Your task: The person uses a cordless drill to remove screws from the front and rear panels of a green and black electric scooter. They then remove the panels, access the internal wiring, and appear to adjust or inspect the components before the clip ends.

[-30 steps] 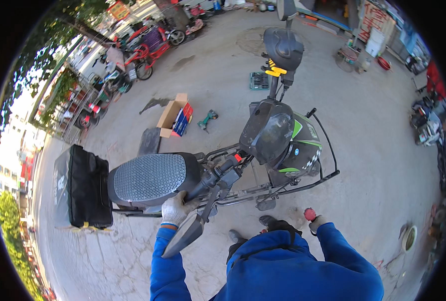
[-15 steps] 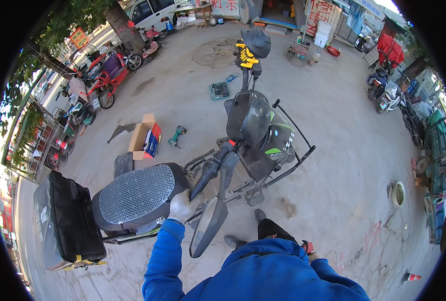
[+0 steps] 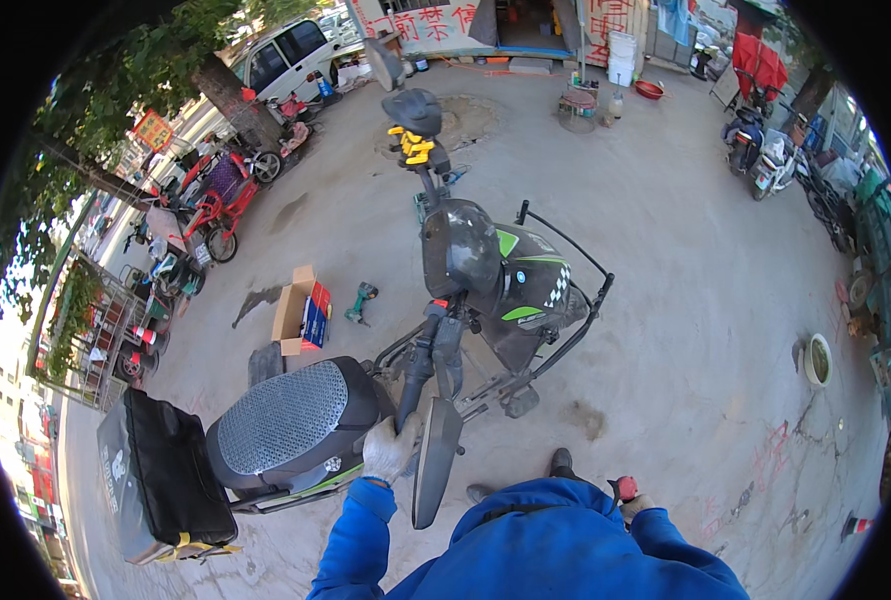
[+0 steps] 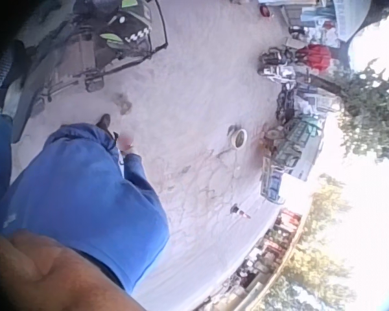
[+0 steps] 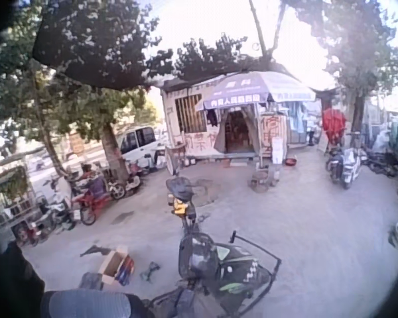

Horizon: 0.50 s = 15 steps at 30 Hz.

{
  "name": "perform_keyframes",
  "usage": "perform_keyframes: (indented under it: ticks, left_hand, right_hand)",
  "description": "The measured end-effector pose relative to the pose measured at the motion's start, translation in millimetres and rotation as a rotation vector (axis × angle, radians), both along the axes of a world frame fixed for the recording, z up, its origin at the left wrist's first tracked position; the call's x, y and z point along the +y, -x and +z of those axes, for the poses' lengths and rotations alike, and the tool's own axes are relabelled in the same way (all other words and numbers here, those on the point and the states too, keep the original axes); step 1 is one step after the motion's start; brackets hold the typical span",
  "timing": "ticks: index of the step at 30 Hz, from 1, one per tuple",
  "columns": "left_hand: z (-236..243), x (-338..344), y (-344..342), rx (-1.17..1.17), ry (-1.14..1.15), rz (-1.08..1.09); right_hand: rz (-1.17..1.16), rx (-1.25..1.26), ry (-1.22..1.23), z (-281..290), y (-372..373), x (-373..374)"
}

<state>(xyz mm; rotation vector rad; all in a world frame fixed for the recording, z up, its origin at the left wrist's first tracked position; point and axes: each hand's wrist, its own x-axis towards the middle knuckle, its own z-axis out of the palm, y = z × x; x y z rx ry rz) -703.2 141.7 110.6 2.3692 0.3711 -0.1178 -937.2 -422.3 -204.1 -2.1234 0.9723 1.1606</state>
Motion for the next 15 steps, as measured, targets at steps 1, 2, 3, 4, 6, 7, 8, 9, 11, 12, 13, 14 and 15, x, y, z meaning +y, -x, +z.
perform_keyframes:
  ticks: [1, 2, 3, 4, 6, 7, 8, 9, 11, 12, 13, 14, 15]
  left_hand:
    - [-6.1, -3.4, 0.5, 0.013, 0.048, 0.004]
    - [-12.3, -5.7, 4.3, 0.027, 0.095, 0.009]
    - [-38.3, 5.4, 10.5, -0.031, 0.040, 0.014]
    - [-57.2, 6.6, 12.4, -0.069, 0.080, 0.007]
    - [-79.2, -11.5, 5.9, -0.114, 0.178, -0.005]
    - [-81.6, -20.9, 4.8, -0.102, 0.211, 0.005]
    - [-77.9, -23.7, 8.2, -0.085, 0.222, 0.026]
    - [-71.2, -27.5, 11.5, -0.068, 0.240, 0.051]
    - [-56.6, -33.9, 16.7, -0.053, 0.284, 0.105]
    - [-48.8, -36.1, 19.9, -0.047, 0.306, 0.130]
    - [-43.8, -41.4, 21.9, -0.047, 0.319, 0.157]
    - [-34.8, -46.7, 25.8, -0.045, 0.330, 0.183]
    - [-26.5, -51.5, 28.6, -0.045, 0.343, 0.214]
  right_hand:
    - [0.028, 0.006, 0.025, 6.0, -10.4, -3.4]
    - [0.057, 0.013, 0.048, 11.7, -19.5, -7.3]
    - [0.096, -0.006, 0.066, 19.7, -36.1, 0.5]
    - [0.130, -0.027, 0.095, 28.5, -50.4, 3.4]
    - [0.094, -0.029, 0.081, 25.0, -67.6, -11.8]
    - [0.109, -0.056, 0.093, 28.5, -75.4, -20.8]
    - [0.135, -0.076, 0.083, 39.3, -87.1, -11.3]
    - [0.158, -0.095, 0.079, 52.7, -93.8, -5.5]
    - [0.168, -0.188, 0.071, 71.7, -104.8, -2.2]
    - [0.162, -0.203, 0.059, 75.0, -108.9, -2.6]
    - [0.154, -0.202, 0.064, 67.7, -107.2, -6.4]
    - [0.146, -0.202, 0.066, 56.3, -105.0, -11.1]
    - [0.140, -0.201, 0.068, 45.2, -101.5, -15.4]
